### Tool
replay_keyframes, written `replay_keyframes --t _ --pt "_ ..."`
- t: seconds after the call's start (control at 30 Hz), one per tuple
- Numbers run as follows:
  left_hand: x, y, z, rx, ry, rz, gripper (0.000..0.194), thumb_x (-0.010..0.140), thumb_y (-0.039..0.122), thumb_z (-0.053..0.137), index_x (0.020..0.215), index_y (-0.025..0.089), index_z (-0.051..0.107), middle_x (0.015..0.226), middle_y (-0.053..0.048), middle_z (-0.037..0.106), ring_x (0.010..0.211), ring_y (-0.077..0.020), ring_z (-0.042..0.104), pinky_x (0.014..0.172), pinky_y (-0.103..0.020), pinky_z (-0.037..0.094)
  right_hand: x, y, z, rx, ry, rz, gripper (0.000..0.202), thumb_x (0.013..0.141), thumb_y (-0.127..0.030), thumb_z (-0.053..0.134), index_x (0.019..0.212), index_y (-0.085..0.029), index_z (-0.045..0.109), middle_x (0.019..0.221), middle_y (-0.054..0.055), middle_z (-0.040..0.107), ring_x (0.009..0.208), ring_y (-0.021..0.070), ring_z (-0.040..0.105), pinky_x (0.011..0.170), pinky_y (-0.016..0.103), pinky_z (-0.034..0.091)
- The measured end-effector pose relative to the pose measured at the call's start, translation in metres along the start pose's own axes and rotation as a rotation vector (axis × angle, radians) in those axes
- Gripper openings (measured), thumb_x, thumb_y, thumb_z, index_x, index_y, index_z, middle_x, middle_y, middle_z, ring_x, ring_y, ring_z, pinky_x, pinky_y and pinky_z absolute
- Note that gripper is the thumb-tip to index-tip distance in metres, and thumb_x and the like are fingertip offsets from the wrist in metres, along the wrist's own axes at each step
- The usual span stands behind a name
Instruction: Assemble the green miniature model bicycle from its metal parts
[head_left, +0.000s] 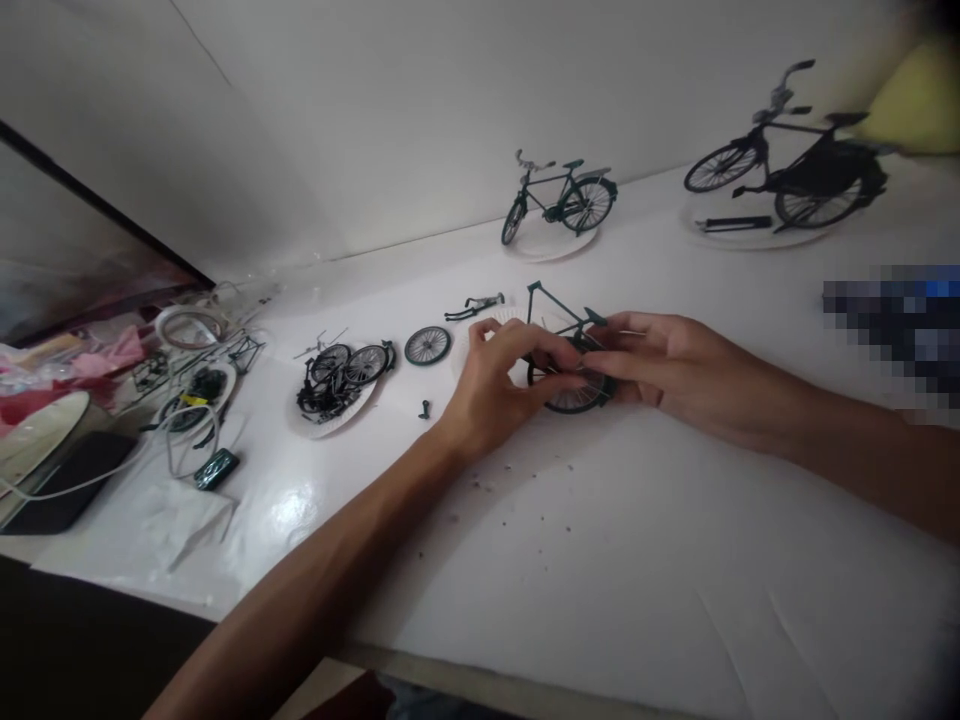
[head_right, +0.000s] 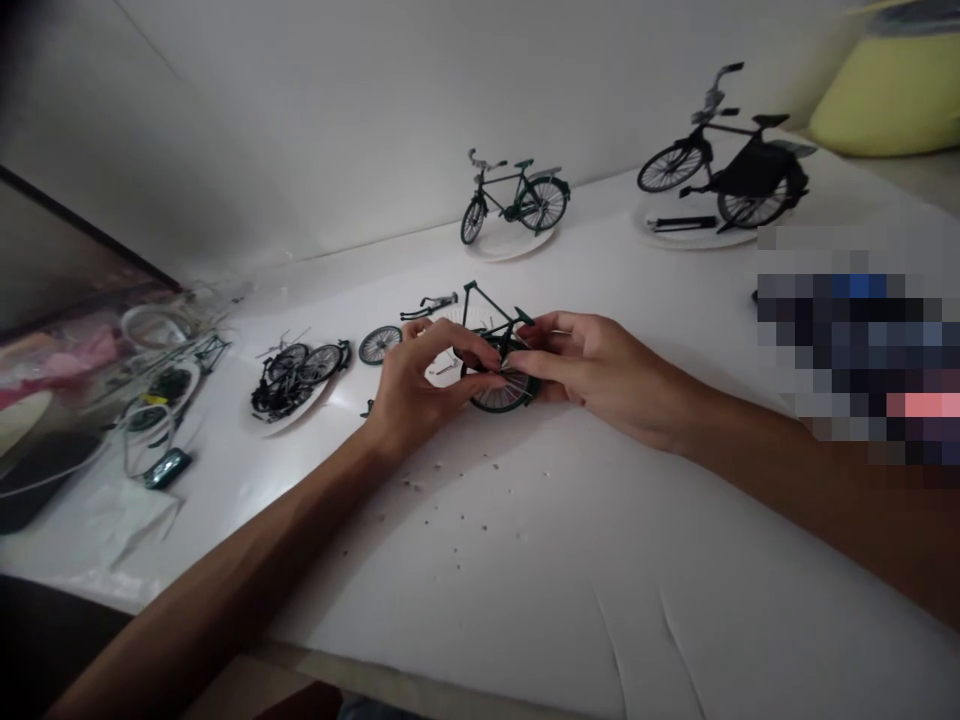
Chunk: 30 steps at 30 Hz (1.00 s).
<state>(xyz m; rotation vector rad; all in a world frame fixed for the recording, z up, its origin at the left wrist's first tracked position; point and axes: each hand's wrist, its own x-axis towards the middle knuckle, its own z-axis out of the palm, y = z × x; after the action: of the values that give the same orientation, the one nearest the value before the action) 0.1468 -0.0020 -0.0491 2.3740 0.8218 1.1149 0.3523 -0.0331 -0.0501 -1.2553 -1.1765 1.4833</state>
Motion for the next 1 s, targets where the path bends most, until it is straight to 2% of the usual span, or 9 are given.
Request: replay_keyframes --t 0.17,0.37,0.57,0.67,0.8,0.9,1.0 --pt "-0.001 -0.003 -0.002 0.0 0.0 -0.007 0.015 0.084 0.018 0.078 0.09 0.022 0.065 0.091 0.004 0.072 0.083 -0.0132 0.066 0.1 -0.038 0.035 0.002 0.003 0.0 -0.024 0.033 -0.049 0.025 0.079 -0.036 0.078 0.101 -0.026 0.07 0.11 0.003 0.068 0.108 0.0242 0.065 0.085 0.036 0.058" --pt "-0.001 -0.006 0.001 0.007 0.04 0.064 0.019 0.082 0.021 0.08 0.088 0.02 0.062 0.089 0.004 0.071 0.08 -0.0116 0.065 0.104 -0.037 0.033 0.002 0.002 0.002 -0.038 0.038 -0.033 0.022 0.079 -0.034 0.078 0.097 -0.024 0.069 0.1 0.003 0.069 0.096 0.0207 0.067 0.08 0.033 0.059" --pt "0.001 -0.007 0.003 0.062 0.064 0.058 0.013 0.086 0.019 0.076 0.089 0.02 0.063 0.09 0.003 0.073 0.083 -0.0134 0.066 0.101 -0.037 0.038 0.001 -0.001 0.002 -0.002 0.042 -0.033 0.021 0.081 -0.033 0.077 0.099 -0.024 0.068 0.107 0.004 0.07 0.104 0.0219 0.067 0.083 0.031 0.06" --pt "0.001 -0.006 0.005 0.091 0.051 0.127 0.014 0.087 0.017 0.074 0.089 0.021 0.06 0.09 0.004 0.072 0.082 -0.0126 0.065 0.103 -0.037 0.036 -0.002 -0.003 0.003 0.014 0.032 -0.007 0.022 0.085 -0.03 0.074 0.104 -0.023 0.067 0.111 0.005 0.07 0.107 0.0216 0.067 0.087 0.032 0.059" --pt "0.0 -0.005 0.008 0.13 0.066 0.201 0.015 0.088 0.017 0.073 0.089 0.021 0.059 0.089 0.005 0.07 0.082 -0.0131 0.064 0.099 -0.037 0.035 -0.005 -0.004 0.004 0.04 0.052 0.005 0.019 0.084 -0.025 0.074 0.101 -0.022 0.066 0.104 0.004 0.071 0.1 0.0178 0.069 0.079 0.024 0.06" --pt "0.0 -0.004 0.009 0.125 0.038 0.206 0.012 0.091 0.016 0.07 0.094 0.021 0.059 0.092 0.004 0.071 0.086 -0.0141 0.065 0.098 -0.037 0.035 -0.004 -0.001 0.002 0.03 0.015 0.009 0.02 0.085 -0.027 0.074 0.104 -0.022 0.067 0.105 0.005 0.072 0.099 0.0177 0.07 0.072 0.019 0.061" --pt "0.0 -0.005 0.011 0.105 0.014 0.198 0.011 0.093 0.014 0.067 0.096 0.021 0.059 0.094 0.004 0.071 0.087 -0.0143 0.065 0.098 -0.037 0.036 -0.001 0.001 -0.001 0.022 -0.026 -0.028 0.025 0.086 -0.03 0.074 0.109 -0.023 0.068 0.116 0.007 0.071 0.109 0.0211 0.068 0.08 0.022 0.061"
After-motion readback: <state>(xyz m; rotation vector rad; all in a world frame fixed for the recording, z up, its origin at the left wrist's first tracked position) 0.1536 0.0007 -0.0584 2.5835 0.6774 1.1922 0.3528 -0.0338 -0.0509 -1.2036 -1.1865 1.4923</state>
